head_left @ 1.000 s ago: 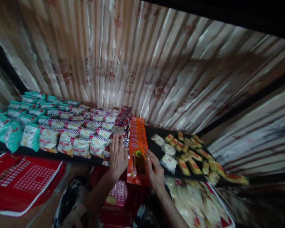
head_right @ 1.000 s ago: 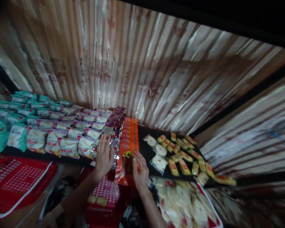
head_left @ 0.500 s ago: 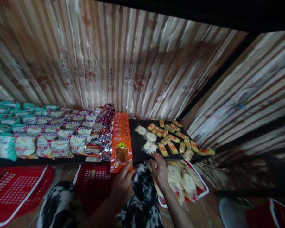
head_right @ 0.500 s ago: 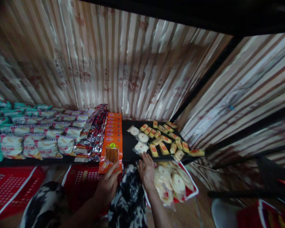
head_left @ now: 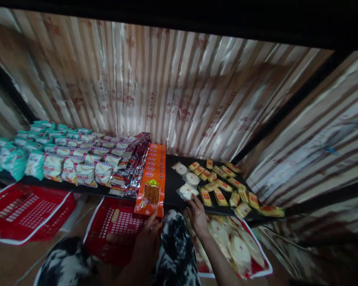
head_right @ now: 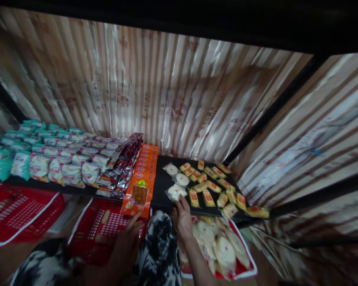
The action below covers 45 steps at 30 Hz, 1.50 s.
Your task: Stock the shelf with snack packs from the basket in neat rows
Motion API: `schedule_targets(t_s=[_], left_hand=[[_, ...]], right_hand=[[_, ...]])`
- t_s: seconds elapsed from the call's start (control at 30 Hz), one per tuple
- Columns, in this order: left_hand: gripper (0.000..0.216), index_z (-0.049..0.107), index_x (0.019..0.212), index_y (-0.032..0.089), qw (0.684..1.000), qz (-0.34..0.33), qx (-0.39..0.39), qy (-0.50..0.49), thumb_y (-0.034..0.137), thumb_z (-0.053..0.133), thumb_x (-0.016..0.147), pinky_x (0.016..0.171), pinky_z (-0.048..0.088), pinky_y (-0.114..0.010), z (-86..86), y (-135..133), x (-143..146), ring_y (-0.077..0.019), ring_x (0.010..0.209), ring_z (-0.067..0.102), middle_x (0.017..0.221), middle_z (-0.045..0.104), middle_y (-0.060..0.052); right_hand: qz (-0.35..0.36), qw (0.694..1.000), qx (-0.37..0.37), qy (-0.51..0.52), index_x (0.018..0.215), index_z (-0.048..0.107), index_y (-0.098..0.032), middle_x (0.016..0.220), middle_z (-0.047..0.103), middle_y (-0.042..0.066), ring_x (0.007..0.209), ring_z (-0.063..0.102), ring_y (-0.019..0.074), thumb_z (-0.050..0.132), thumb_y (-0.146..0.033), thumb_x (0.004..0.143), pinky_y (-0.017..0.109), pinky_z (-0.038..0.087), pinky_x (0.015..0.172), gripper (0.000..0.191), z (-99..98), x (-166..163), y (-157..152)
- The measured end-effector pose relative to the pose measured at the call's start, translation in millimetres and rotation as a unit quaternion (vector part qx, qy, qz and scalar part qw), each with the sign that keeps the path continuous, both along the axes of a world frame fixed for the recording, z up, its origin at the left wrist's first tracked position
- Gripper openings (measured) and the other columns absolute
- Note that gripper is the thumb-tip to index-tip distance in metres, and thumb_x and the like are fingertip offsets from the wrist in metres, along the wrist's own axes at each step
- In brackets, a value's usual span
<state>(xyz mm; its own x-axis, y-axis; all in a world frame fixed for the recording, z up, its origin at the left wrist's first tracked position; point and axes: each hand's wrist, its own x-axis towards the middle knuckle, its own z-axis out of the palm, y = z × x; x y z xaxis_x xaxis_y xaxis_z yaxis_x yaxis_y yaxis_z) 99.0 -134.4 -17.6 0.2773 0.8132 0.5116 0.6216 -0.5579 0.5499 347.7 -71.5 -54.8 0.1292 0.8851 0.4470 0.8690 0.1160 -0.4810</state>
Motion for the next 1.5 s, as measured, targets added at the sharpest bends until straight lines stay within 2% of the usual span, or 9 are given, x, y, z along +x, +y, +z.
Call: schedule_targets(t_s=[0.2, 0.4, 0.67, 0.77, 0.87, 0.97, 1.1, 1.33, 1.5], left_hand=[[0.032, 0.055, 0.107, 0.019, 0.999, 0.034, 0.0, 0.013, 0.009, 0.035, 0.084, 0.089, 0.05, -0.028, -3.9, -19, 15, -0.016, 0.111, 0.057, 0.131, 0.051, -0.013], [0.034, 0.058, 0.102, 0.017, 0.998, 0.049, -0.028, -0.009, 0.005, 0.035, 0.08, 0.09, 0.05, -0.03, -6.6, -26, 37, -0.0163, 0.107, 0.059, 0.13, 0.05, -0.015], [0.036, 0.056, 0.112, 0.013, 0.976, 0.081, -0.176, -0.1, 0.016, 0.035, 0.084, 0.096, 0.045, -0.038, 11.2, -15, 65, -0.0214, 0.116, 0.052, 0.129, 0.05, -0.016], [0.043, 0.047, 0.123, 0.01, 0.954, 0.078, -0.225, -0.18, 0.026, 0.04, 0.084, 0.085, 0.052, -0.034, 21.5, -1, 75, -0.0208, 0.106, 0.058, 0.131, 0.047, -0.018], [0.048, 0.045, 0.124, 0.012, 0.923, 0.066, -0.299, -0.231, 0.035, 0.046, 0.082, 0.068, 0.054, -0.027, 35.4, 8, 83, -0.0191, 0.091, 0.062, 0.116, 0.058, -0.015], [0.043, 0.05, 0.117, 0.015, 0.886, 0.042, -0.379, -0.263, 0.033, 0.051, 0.079, 0.057, 0.05, -0.022, 45.7, 10, 89, -0.016, 0.079, 0.063, 0.101, 0.065, -0.009], [0.04, 0.051, 0.112, 0.014, 0.851, 0.039, -0.422, -0.311, 0.03, 0.053, 0.075, 0.048, 0.044, -0.019, 41.8, 9, 94, -0.0132, 0.067, 0.06, 0.096, 0.065, -0.006], [0.039, 0.052, 0.105, 0.013, 0.845, 0.028, -0.428, -0.32, 0.033, 0.055, 0.072, 0.048, 0.044, -0.019, 29.5, 23, 100, -0.0122, 0.065, 0.058, 0.091, 0.064, -0.006], [0.037, 0.053, 0.101, 0.012, 0.833, 0.036, -0.437, -0.338, 0.034, 0.056, 0.071, 0.046, 0.042, -0.019, 30.9, 29, 105, -0.0103, 0.058, 0.056, 0.084, 0.064, -0.004]], right_hand=[[0.032, 0.998, 0.003, 0.049, 0.084, 0.065, -0.015, 0.115, 0.059, 0.016, 0.104, 0.058, 0.0253, 0.039, -0.031, 0.085, 0.042, 0.047, 0.091, 0.031, 6.1, 10, 4], [-0.033, 0.991, -0.013, 0.129, 0.091, 0.058, -0.018, 0.105, 0.064, 0.012, 0.094, 0.06, 0.0247, 0.037, -0.044, 0.085, 0.042, 0.046, 0.086, 0.033, 42.4, 8, 2], [-0.012, 0.916, -0.068, 0.395, 0.089, 0.052, -0.019, 0.074, 0.059, 0.001, 0.059, 0.057, 0.0155, 0.05, -0.053, 0.076, 0.028, 0.05, 0.054, 0.036, 80.3, 5, -7], [-0.004, 0.894, -0.069, 0.442, 0.088, 0.052, -0.02, 0.068, 0.056, -0.001, 0.055, 0.054, 0.0138, 0.054, -0.052, 0.074, 0.026, 0.049, 0.049, 0.035, 87.6, 1, -14], [0.021, 0.881, -0.066, 0.467, 0.086, 0.053, -0.02, 0.062, 0.055, -0.003, 0.052, 0.053, 0.0128, 0.057, -0.05, 0.073, 0.025, 0.048, 0.047, 0.033, 91.8, -4, -25], [0.03, 0.872, -0.079, 0.482, 0.089, 0.054, -0.02, 0.06, 0.057, -0.003, 0.05, 0.054, 0.0128, 0.058, -0.049, 0.074, 0.025, 0.048, 0.047, 0.033, 89.9, -8, -38], [0.036, 0.847, -0.089, 0.523, 0.109, 0.05, -0.019, 0.069, 0.064, 0.0, 0.059, 0.06, 0.0163, 0.061, -0.049, 0.072, 0.027, 0.051, 0.053, 0.048, 75.5, -11, -55], [0.008, 0.797, -0.132, 0.589, 0.108, 0.055, -0.018, 0.083, 0.069, 0.006, 0.071, 0.064, 0.0196, 0.068, -0.047, 0.066, 0.028, 0.051, 0.058, 0.053, 43.5, -16, -72], [0.014, 0.822, -0.138, 0.553, 0.1, 0.061, -0.017, 0.094, 0.069, 0.009, 0.077, 0.065, 0.0202, 0.06, -0.052, 0.072, 0.028, 0.052, 0.062, 0.045, 38.7, -13, -68]])
